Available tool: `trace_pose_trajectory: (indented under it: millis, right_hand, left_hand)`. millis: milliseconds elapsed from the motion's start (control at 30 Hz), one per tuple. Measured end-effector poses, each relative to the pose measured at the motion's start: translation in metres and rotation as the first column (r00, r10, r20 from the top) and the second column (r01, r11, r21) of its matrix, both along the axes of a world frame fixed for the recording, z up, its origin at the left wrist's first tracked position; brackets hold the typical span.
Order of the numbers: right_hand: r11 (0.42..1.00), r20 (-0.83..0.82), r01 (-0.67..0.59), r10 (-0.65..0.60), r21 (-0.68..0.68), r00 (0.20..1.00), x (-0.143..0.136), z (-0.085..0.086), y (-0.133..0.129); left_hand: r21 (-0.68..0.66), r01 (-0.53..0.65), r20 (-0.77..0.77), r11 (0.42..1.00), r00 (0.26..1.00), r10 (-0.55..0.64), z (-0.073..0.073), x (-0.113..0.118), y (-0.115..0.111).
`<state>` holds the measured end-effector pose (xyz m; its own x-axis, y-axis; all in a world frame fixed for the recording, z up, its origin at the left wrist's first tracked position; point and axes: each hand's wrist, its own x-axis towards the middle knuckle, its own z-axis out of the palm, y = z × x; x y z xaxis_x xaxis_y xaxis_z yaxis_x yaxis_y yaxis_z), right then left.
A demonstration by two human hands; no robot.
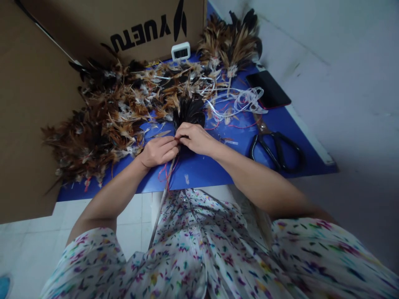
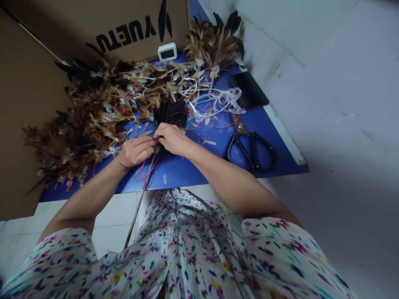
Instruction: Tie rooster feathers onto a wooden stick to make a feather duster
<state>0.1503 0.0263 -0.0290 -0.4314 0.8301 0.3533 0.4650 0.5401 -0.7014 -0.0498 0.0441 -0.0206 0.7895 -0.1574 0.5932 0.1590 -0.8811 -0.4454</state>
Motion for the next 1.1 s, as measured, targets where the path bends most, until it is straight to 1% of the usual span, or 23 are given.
trace_pose_trajectory:
  millis: [100,233,500,667,833,933,1033,1100]
  right_hand:
    - [1.000,0.021,0.008,-0.008,0.017,1.000,0.000,0.003,-0.002]
    - [0.999,0.023,0.019,-0.020,0.027,1.000,0.000,0.006,-0.004]
    - [0.999,-0.021,-0.034,0.035,0.042,0.999,0.002,0.005,-0.003]
    - [0.999,-0.003,-0.021,0.021,0.044,1.000,0.001,0.003,-0.003]
    - [0.999,0.019,0.010,-0.011,0.053,1.000,-0.001,0.005,-0.007]
    - [0.998,0.031,0.021,-0.023,0.062,0.999,-0.002,0.007,-0.010]
    - [0.997,0.055,0.018,-0.022,0.071,0.998,-0.003,0.008,-0.013]
    - [0.996,0.079,0.026,-0.032,0.083,0.996,-0.003,0.009,-0.015]
  left_hand:
    - [-0.028,0.000,0.007,1.000,1.000,0.000,-0.001,0.000,0.000]
    - [-0.001,-0.007,0.004,1.000,1.000,0.007,-0.001,-0.001,0.000]
    - [0.033,0.005,0.003,0.999,1.000,-0.005,0.002,-0.002,0.000]
    - [-0.091,-0.017,-0.002,0.996,1.000,0.016,-0.002,-0.006,0.002]
    - [-0.131,-0.020,0.059,0.991,0.998,0.028,-0.007,-0.007,0.001]
    - [-0.205,-0.094,0.079,0.974,0.991,0.112,-0.010,-0.007,-0.002]
    - [-0.311,-0.166,0.079,0.936,0.977,0.200,-0.015,-0.008,-0.004]
    - [-0.361,-0.197,0.064,0.911,0.970,0.235,-0.018,-0.010,-0.004]
